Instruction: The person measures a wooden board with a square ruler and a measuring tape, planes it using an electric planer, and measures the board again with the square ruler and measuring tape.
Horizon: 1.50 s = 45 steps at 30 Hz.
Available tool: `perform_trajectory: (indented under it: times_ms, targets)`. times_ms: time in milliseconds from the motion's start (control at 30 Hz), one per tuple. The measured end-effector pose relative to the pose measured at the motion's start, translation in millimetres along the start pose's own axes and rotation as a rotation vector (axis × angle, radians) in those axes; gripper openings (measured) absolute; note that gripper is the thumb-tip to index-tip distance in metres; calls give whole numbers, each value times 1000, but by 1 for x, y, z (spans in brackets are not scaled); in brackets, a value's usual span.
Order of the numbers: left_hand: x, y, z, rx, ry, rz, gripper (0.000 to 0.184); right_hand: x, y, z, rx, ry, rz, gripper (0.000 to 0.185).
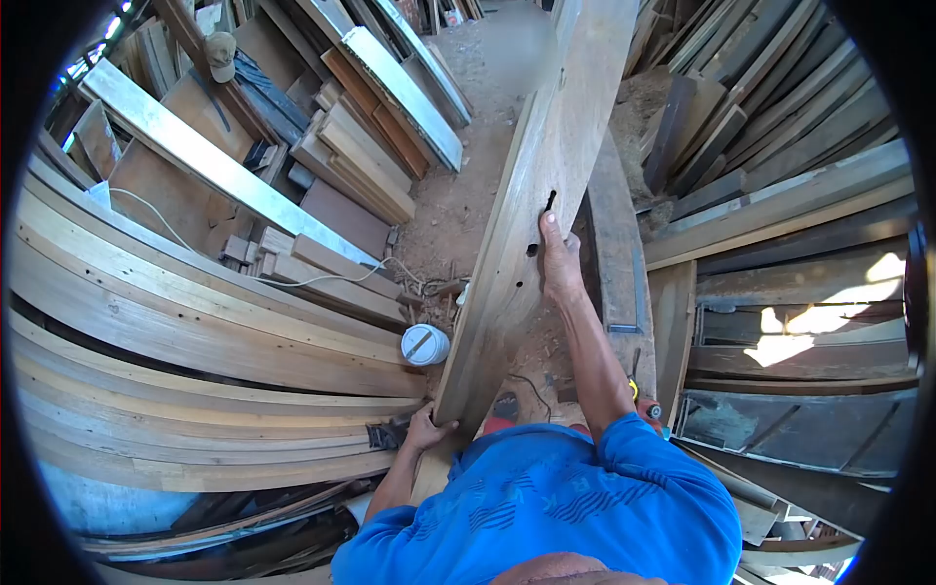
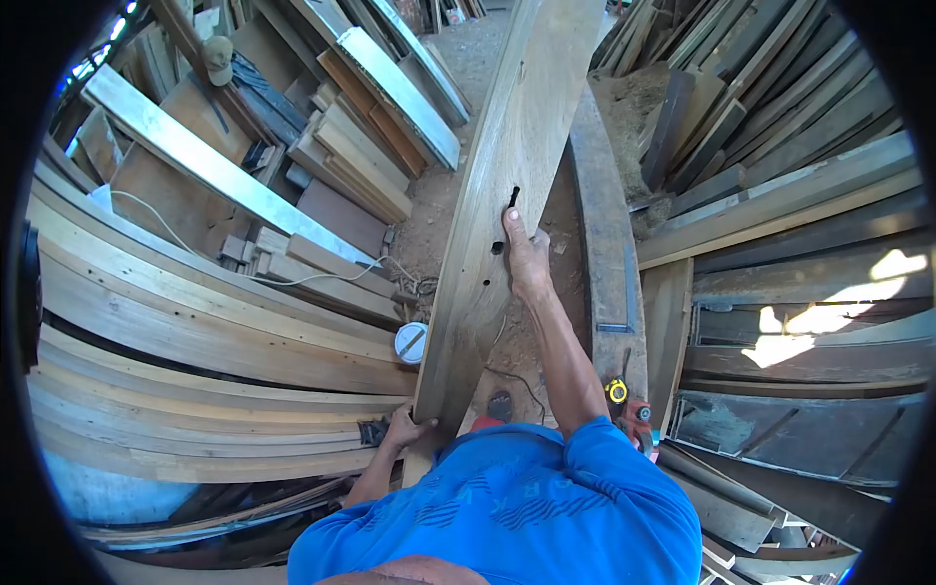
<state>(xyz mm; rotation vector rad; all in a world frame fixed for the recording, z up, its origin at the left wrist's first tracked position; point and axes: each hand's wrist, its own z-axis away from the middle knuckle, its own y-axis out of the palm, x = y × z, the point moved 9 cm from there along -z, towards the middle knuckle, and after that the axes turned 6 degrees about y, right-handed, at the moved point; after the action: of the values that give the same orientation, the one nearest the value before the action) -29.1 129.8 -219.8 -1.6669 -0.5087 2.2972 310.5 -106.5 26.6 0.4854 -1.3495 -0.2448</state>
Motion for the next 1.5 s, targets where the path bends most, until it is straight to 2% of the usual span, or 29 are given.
perform_trajectory:
  times_ms: [67, 167, 200, 300, 400, 567, 667, 800, 933, 1033, 1233, 1500]
  targets:
    - [23, 3, 6, -12, -18, -50, 61, -15, -3, -1, -33, 69, 31, 90]
    - [35, 7, 23, -48, -64, -16, 64, -67, -35, -21, -184, 147, 104, 82]
    - [42, 6, 30, -51, -86, -32, 65, -72, -33, -20, -168, 140, 62, 86]
    - [57, 3, 23, -75, -128, -48, 66, -98, -47, -18, -339, 252, 103, 84]
    - [60, 6, 10, -42, -141, -18, 66, -93, -51, -26, -278, 221, 84, 82]
    - [39, 18, -19, 24, -111, 106, 70, -94, -77, -50, -300, 181, 102, 87]
    - [42, 19, -43, 13, -49, 17, 76, -69, -83, -74, -323, 138, 130, 85]
    - [-26, 7, -75, 53, 25, 132, 80, -23, -73, -108, -265, 42, 121, 74]
    - [-66, -2, -87, 39, 89, 150, 77, -4, -70, -134, -167, 40, 57, 81]
    - [-95, -4, -79, 74, 96, 134, 75, 3, -75, -133, -243, 75, 48, 78]
    - [-91, 6, -45, 168, 70, 145, 71, -48, -101, -136, -221, 189, 10, 79]
    - [-93, 13, -1, 199, -99, 319, 70, -137, -119, -127, -190, 366, -26, 66]
